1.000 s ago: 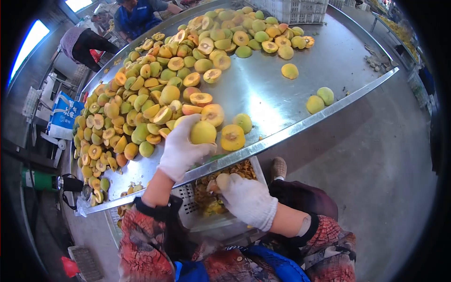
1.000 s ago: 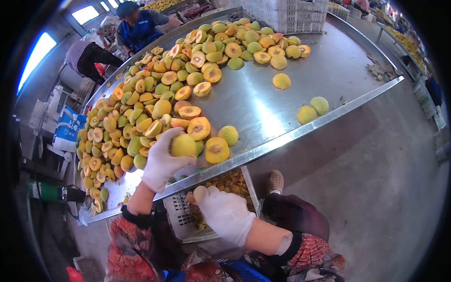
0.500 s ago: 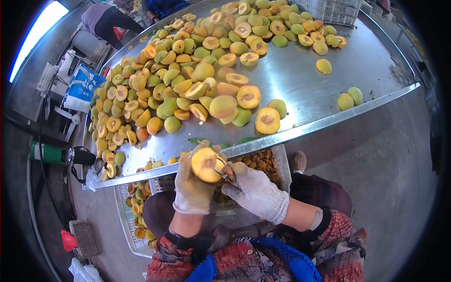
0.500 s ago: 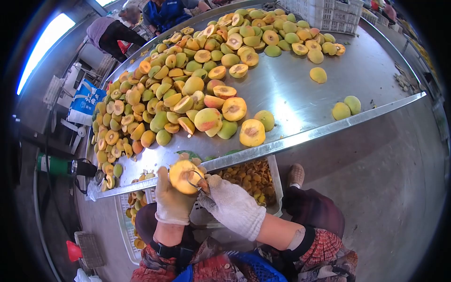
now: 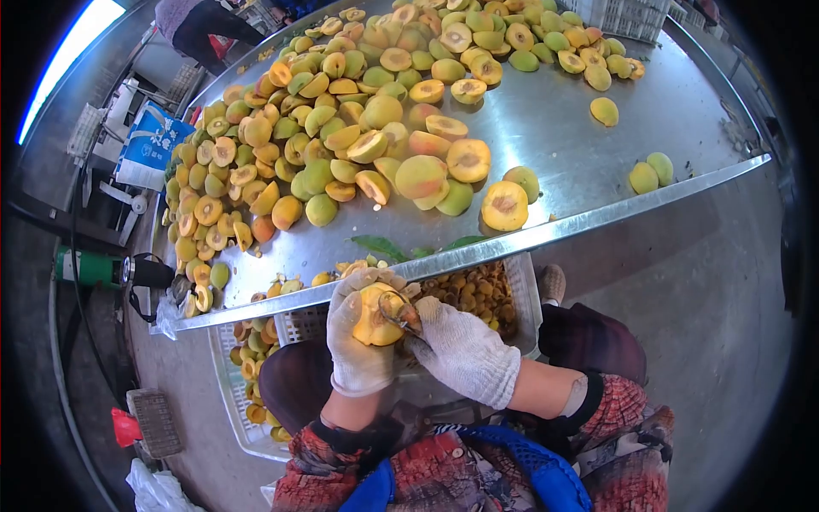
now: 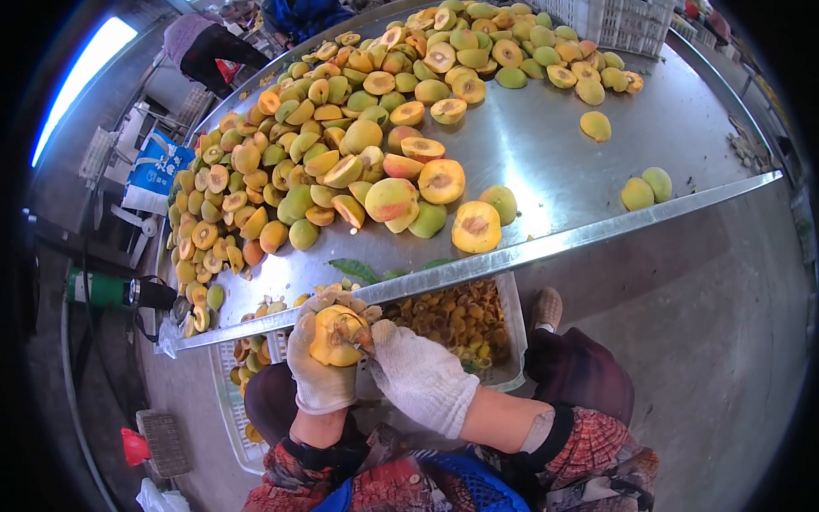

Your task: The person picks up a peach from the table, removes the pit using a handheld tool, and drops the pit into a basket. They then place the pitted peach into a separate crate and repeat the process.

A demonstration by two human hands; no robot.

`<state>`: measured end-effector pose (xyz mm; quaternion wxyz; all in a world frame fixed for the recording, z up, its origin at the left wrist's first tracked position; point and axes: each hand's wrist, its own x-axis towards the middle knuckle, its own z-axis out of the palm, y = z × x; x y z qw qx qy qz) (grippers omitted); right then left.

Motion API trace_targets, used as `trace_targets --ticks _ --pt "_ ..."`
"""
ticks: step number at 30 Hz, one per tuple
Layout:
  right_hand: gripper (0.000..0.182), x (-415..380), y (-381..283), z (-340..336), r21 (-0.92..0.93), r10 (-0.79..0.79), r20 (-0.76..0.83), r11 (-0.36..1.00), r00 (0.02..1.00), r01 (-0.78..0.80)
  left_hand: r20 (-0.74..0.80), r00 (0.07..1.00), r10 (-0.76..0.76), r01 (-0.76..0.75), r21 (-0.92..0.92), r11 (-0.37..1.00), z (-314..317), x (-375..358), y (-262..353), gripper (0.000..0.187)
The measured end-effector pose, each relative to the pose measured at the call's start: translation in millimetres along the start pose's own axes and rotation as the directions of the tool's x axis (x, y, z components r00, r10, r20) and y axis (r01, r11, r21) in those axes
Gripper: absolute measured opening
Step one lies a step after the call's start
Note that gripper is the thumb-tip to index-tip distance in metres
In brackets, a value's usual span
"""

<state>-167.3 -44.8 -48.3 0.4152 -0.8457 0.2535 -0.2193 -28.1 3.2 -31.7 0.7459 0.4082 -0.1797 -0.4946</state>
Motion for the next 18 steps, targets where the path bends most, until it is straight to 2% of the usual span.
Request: trace_targets --ticks 3,6,9,12,15,18 --pt "0.032 -1.1 -7.2 -2.5 0.116 0.055 0.034 0.992 0.998 -0.059 0.041 0.996 0.077 -0.079 0.039 0.996 -1.8 -1.8 -1.9 0.039" --pt "0.026 -3.1 -16.7 -6.8 0.239 0.035 0.054 0.97 0.998 -0.047 0.04 0.99 0.134 -0.137 0.101 0.985 -2.5 -5.8 -2.9 0.038" --pt "0.028 -8.9 -18.7 0.8 0.239 0.042 0.026 0.97 0.999 -0.047 0.037 0.986 0.161 -0.165 0.172 0.971 1.3 -11.1 -0.1 0.038" --pt "0.029 -14.4 -18.9 2.7 0.325 0.076 0.031 0.942 0.997 -0.082 0.058 0.987 0.151 -0.16 0.211 0.964 1.8 -16.1 2.3 0.038" --pt "0.029 -19.4 -20.2 8.0 0.37 0.114 0.097 0.918 0.989 -0.142 0.057 0.983 0.172 -0.182 0.307 0.934 1.4 -23.1 2.9 0.038" --pt "0.028 -24.6 -16.1 15.5 0.345 0.044 0.036 0.937 0.998 -0.054 0.076 0.981 0.18 -0.195 0.346 0.918 -0.9 -24.3 1.9 0.04"
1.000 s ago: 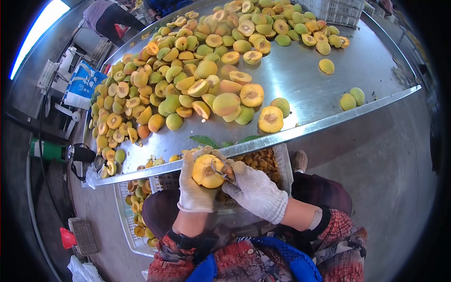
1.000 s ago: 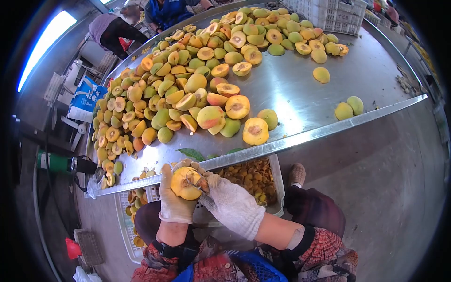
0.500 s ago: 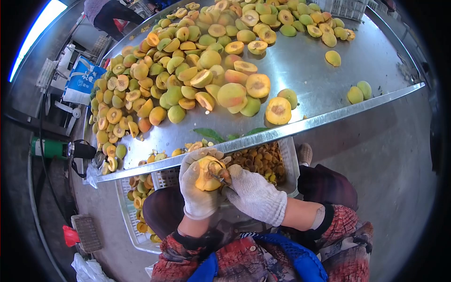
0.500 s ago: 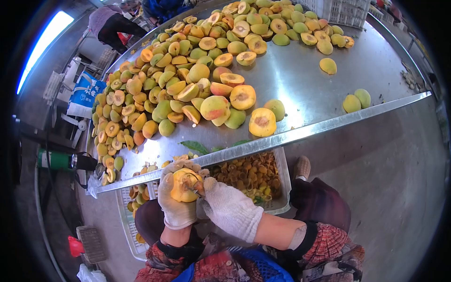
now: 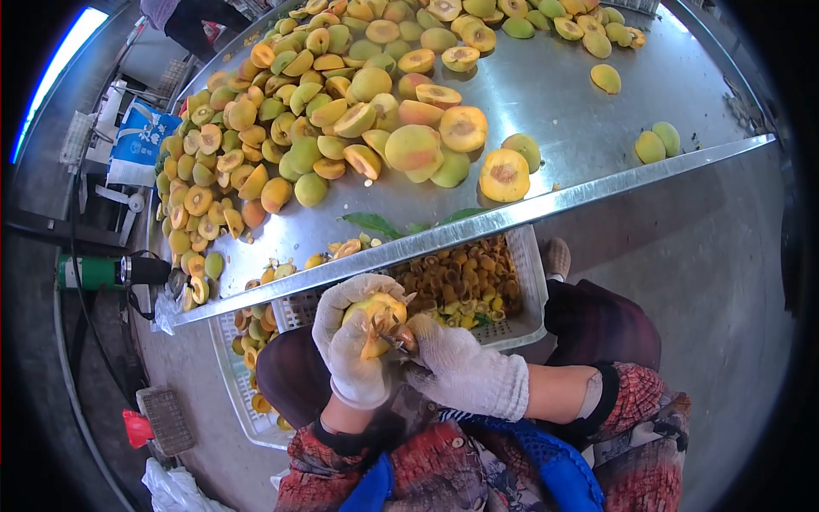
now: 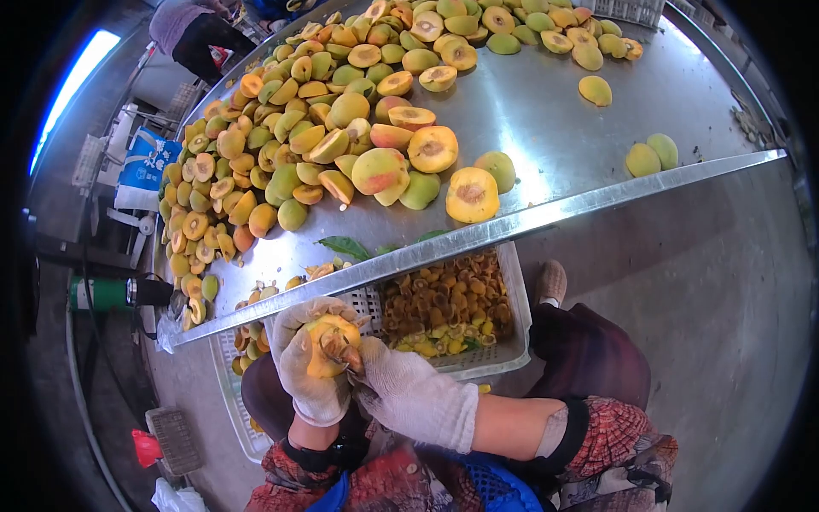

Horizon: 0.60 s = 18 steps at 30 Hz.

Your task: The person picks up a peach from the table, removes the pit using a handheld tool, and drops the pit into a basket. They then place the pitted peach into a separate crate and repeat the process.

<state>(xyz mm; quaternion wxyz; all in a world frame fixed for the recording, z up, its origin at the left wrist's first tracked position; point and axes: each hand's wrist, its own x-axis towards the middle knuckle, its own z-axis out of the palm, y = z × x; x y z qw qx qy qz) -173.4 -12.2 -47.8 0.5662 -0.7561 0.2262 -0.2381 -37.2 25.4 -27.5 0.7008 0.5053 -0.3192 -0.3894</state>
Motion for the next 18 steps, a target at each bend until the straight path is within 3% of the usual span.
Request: trace_targets --ticks 4,9,11,18 --pt "0.03 -3.9 -0.6 -0.9 0.034 -0.001 0.014 0.999 1.0 0.001 0.092 0.994 -0.055 0.057 -0.011 0.998 -3.7 3.8 4.2 0.039" --pt "0.033 -4.0 -4.7 -3.1 0.073 0.117 0.103 0.99 0.988 -0.125 0.236 0.963 -0.133 0.108 0.119 0.987 -16.7 12.4 8.5 0.038" --pt "0.034 -5.1 -3.1 -1.2 0.051 0.085 0.097 0.995 0.992 -0.09 0.283 0.946 -0.16 0.115 0.171 0.979 -19.9 18.1 8.4 0.038" --pt "0.038 -4.0 -3.4 2.5 0.106 0.084 0.08 0.99 0.993 -0.092 0.404 0.83 -0.384 0.246 0.353 0.903 -17.7 39.8 31.4 0.031"
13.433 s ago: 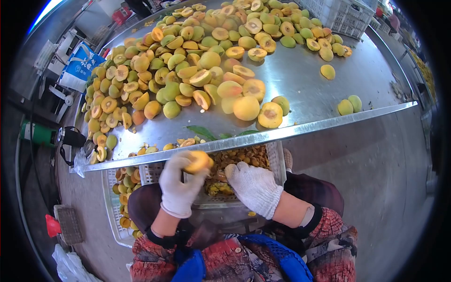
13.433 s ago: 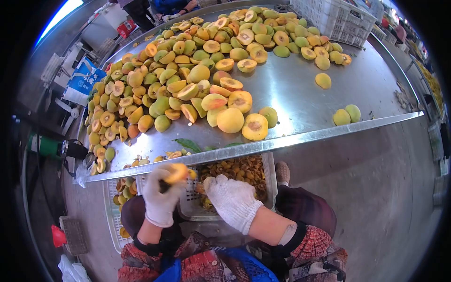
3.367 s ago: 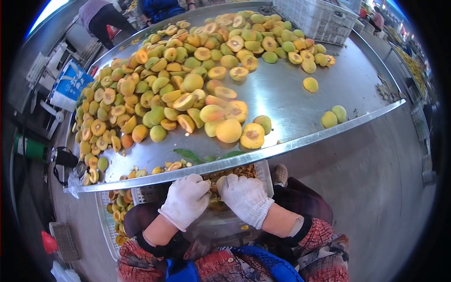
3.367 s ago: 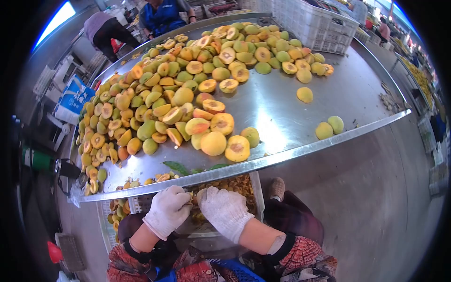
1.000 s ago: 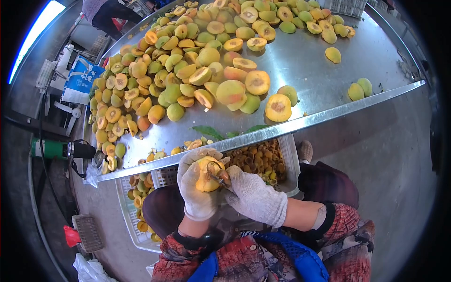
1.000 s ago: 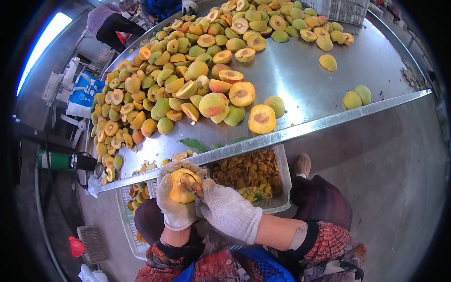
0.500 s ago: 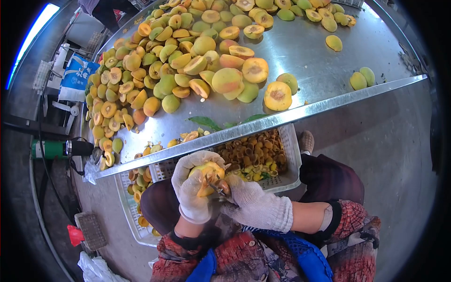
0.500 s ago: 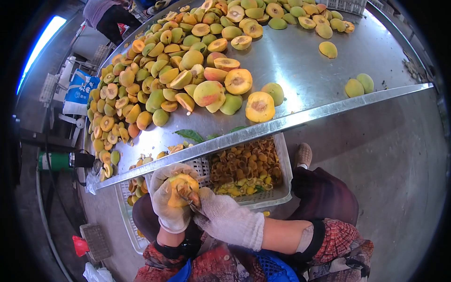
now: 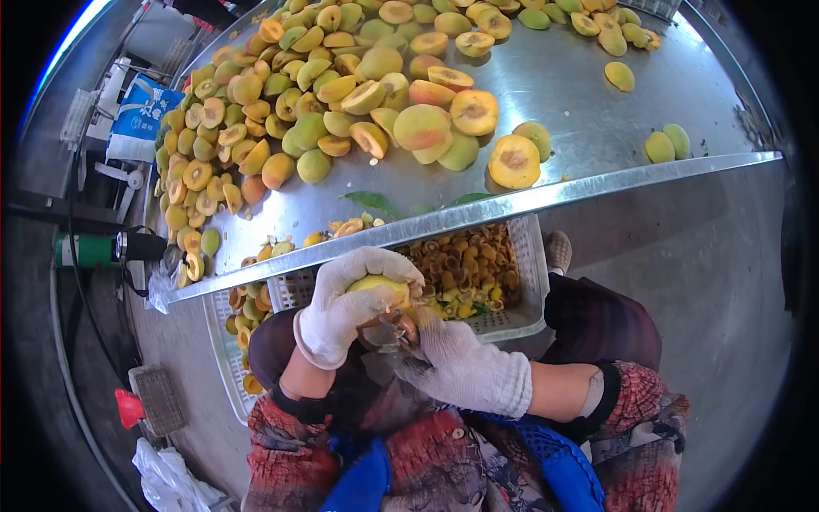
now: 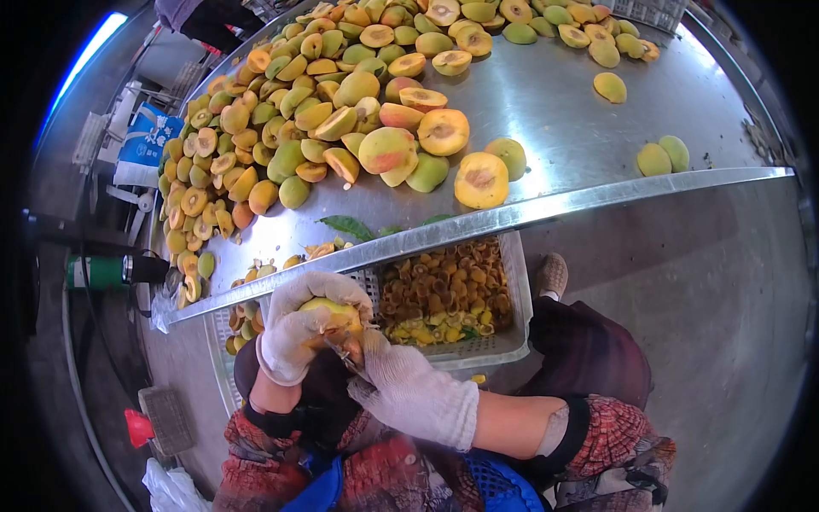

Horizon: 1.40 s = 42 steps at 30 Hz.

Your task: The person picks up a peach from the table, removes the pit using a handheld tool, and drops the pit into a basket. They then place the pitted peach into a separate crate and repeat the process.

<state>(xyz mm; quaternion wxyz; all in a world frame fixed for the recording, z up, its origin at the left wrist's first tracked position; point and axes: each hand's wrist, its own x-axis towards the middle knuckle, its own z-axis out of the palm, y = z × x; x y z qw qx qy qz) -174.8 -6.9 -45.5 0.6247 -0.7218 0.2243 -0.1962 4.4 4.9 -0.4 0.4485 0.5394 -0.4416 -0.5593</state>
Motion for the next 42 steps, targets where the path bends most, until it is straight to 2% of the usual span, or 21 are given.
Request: trace_targets --ticks 2,4,6,9,12,14,16,18,21,24,26,28,30,33,36,39,42 --pt "0.038 1.9 -1.2 1.8 0.062 0.033 0.002 0.998 0.999 -0.033 0.142 0.989 -0.034 0.026 0.06 0.998 -10.1 6.9 7.2 0.029" --pt "0.037 4.9 -5.9 -1.6 0.125 0.117 0.052 0.985 0.992 -0.123 0.149 0.988 -0.046 0.036 0.074 0.997 -10.5 9.8 10.0 0.029" --pt "0.036 8.0 -14.8 -8.8 0.178 0.224 0.155 0.952 0.962 -0.25 0.153 0.986 -0.072 0.06 0.081 0.995 -9.3 11.2 14.9 0.029" --pt "0.036 11.3 -19.2 -16.9 0.268 0.31 0.29 0.882 0.905 -0.388 0.13 0.99 -0.056 0.062 -0.047 0.997 -8.3 10.4 11.0 0.027" --pt "0.041 14.4 -22.3 -25.0 0.359 0.355 0.468 0.76 0.809 -0.541 0.03 0.998 -0.056 0.056 -0.005 0.998 -3.0 7.1 6.9 0.033" --pt "0.039 11.2 -16.2 -16.9 0.146 0.29 0.254 0.932 0.923 -0.333 -0.003 0.997 -0.074 0.074 0.005 0.997 -0.1 6.7 5.3 0.034" --pt "0.039 9.8 -11.4 -12.1 0.013 0.237 0.156 0.97 0.959 -0.242 -0.028 0.995 -0.096 0.096 -0.025 0.995 2.1 6.2 2.6 0.034" --pt "0.041 12.5 -9.5 -10.7 0.017 0.25 0.156 0.967 0.956 -0.256 -0.043 0.992 -0.118 0.114 -0.082 0.99 1.1 7.6 1.9 0.034" --pt "0.04 14.7 -8.1 -9.7 0.092 0.254 0.17 0.958 0.952 -0.272 -0.068 0.995 -0.072 0.068 -0.047 0.997 0.1 6.7 1.5 0.034" --pt "0.04 16.9 -13.7 -13.8 0.181 0.284 0.23 0.927 0.931 -0.328 -0.133 0.99 -0.04 0.013 -0.201 0.98 4.5 4.0 -7.1 0.036" --pt "0.04 17.9 -15.6 -17.1 0.211 0.308 0.275 0.905 0.911 -0.37 -0.115 0.993 -0.036 0.012 -0.209 0.978 2.2 4.3 -10.5 0.037" --pt "0.04 18.8 -20.9 -23.1 0.268 0.365 0.371 0.838 0.854 -0.474 -0.097 0.994 -0.052 0.03 -0.214 0.976 0.7 2.6 -11.3 0.037" --pt "0.039 20.5 -29.2 -29.7 0.343 0.421 0.516 0.696 0.746 -0.631 -0.074 0.993 -0.087 0.07 -0.209 0.975 -1.1 0.2 -10.0 0.037" --pt "0.036 20.2 -21.9 -25.8 0.26 0.387 0.489 0.791 0.782 -0.554 0.071 0.995 -0.069 0.082 -0.202 0.976 -7.5 1.0 -1.7 0.028" --pt "0.034 18.6 -26.0 -21.4 0.281 0.382 0.449 0.798 0.808 -0.533 0.181 0.977 -0.111 0.089 0.123 0.988 -14.8 9.8 13.5 0.026" --pt "0.033 22.1 -41.4 -29.9 0.329 0.43 0.526 0.693 0.733 -0.642 0.213 0.97 -0.121 0.085 0.171 0.982 -15.9 13.3 17.5 0.024" --pt "0.03 22.3 -43.9 -35.8 0.392 0.374 0.612 0.621 0.697 -0.679 0.255 0.95 -0.18 0.104 0.285 0.953 -16.2 16.5 26.4 0.024"
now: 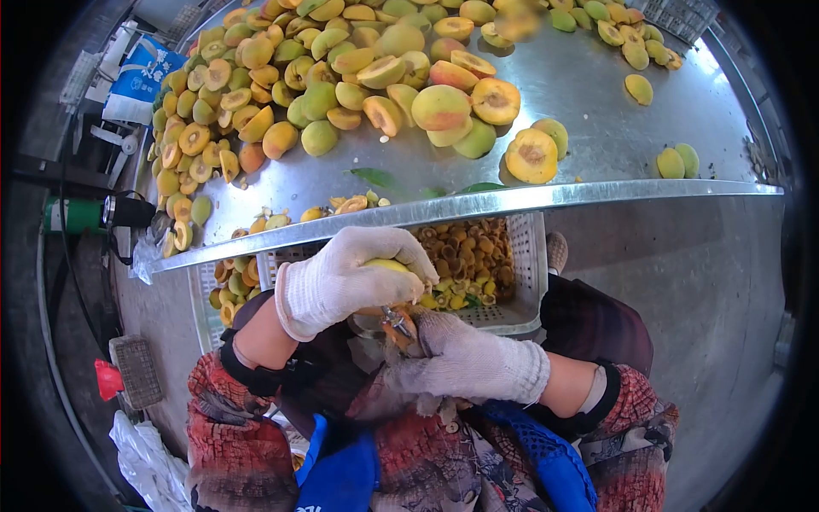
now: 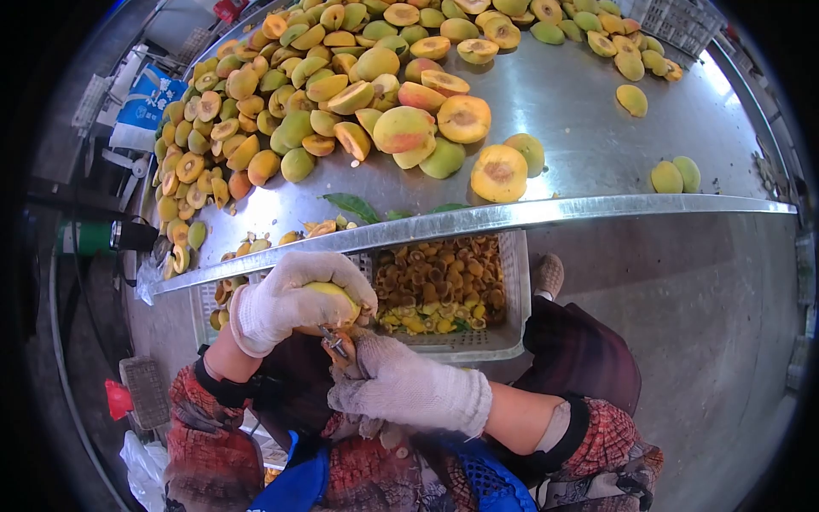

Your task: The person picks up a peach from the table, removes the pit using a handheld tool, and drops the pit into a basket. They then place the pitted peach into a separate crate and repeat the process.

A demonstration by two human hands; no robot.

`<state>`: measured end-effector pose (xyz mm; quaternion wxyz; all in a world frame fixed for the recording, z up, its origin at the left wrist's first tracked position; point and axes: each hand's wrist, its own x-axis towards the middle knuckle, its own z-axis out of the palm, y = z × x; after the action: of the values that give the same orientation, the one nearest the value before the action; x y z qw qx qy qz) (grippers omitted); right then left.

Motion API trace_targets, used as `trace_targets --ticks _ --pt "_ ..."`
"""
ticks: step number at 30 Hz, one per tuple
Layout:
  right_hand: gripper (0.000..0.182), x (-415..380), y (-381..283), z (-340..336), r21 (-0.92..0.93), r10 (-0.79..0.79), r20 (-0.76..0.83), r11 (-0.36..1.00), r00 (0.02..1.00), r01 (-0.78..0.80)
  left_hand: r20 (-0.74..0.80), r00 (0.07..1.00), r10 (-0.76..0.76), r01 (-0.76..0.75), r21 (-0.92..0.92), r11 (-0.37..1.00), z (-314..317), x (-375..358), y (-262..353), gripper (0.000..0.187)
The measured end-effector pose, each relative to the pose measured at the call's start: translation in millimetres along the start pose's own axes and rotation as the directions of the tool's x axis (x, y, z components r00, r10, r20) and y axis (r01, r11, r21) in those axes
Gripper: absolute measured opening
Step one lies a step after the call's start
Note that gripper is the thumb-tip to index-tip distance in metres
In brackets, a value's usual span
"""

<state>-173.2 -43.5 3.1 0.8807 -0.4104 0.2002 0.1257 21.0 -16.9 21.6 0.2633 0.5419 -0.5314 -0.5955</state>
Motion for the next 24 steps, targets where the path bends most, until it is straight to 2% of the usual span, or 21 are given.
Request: trace_targets --ticks 6,9,12,15,17,18,19,21,22,24 --pt "0.025 -4.8 1.8 -7.3 0.169 0.068 0.147 0.981 0.987 -0.093 0.046 0.997 -0.059 0.063 -0.092 0.994 1.3 -2.6 -1.1 0.025" --pt "0.024 -3.8 7.1 -9.1 0.275 0.087 0.212 0.95 0.973 -0.145 -0.068 0.998 -0.004 -0.02 -0.345 0.938 14.6 -7.1 -20.6 0.03" --pt "0.022 -4.1 7.3 -6.9 0.265 0.041 0.185 0.96 0.982 -0.09 -0.178 0.975 0.132 -0.215 -0.616 0.758 29.8 -7.9 -35.8 0.034" --pt "0.025 -6.5 -2.5 -7.9 0.142 0.109 0.137 0.982 0.985 -0.128 -0.306 0.935 0.178 -0.341 -0.646 0.683 36.3 -7.6 -49.4 0.036" --pt "0.028 -2.1 -4.0 -2.9 -0.172 0.021 -0.07 0.984 0.997 -0.033 -0.372 0.916 0.149 -0.372 -0.653 0.66 38.3 -7.3 -47.3 0.035" --pt "0.03 0.7 -2.0 -0.1 -0.329 -0.05 -0.158 0.944 0.986 -0.005 -0.403 0.906 0.132 -0.386 -0.655 0.65 38.7 -7.2 -45.6 0.035" --pt "0.031 23.6 39.8 -7.6 -0.805 -0.705 -0.092 0.468 0.704 0.364 -0.438 0.894 0.096 -0.382 -0.629 0.677 39.3 -7.0 -44.2 0.036" --pt "0.028 21.8 36.2 -7.3 -0.931 -0.764 -0.1 0.297 0.637 0.211 -0.507 0.861 0.03 -0.367 -0.58 0.727 40.4 -5.2 -43.3 0.038" --pt "0.027 20.8 33.9 -7.0 -0.97 -0.793 -0.095 0.208 0.602 0.122 -0.508 0.861 0.033 -0.379 -0.595 0.709 39.6 -4.9 -43.9 0.036" --pt "0.02 23.2 27.3 -2.4 -0.984 -0.763 -0.167 0.092 0.624 -0.15 -0.514 0.857 0.039 -0.404 -0.622 0.671 37.4 -5.6 -45.8 0.032"
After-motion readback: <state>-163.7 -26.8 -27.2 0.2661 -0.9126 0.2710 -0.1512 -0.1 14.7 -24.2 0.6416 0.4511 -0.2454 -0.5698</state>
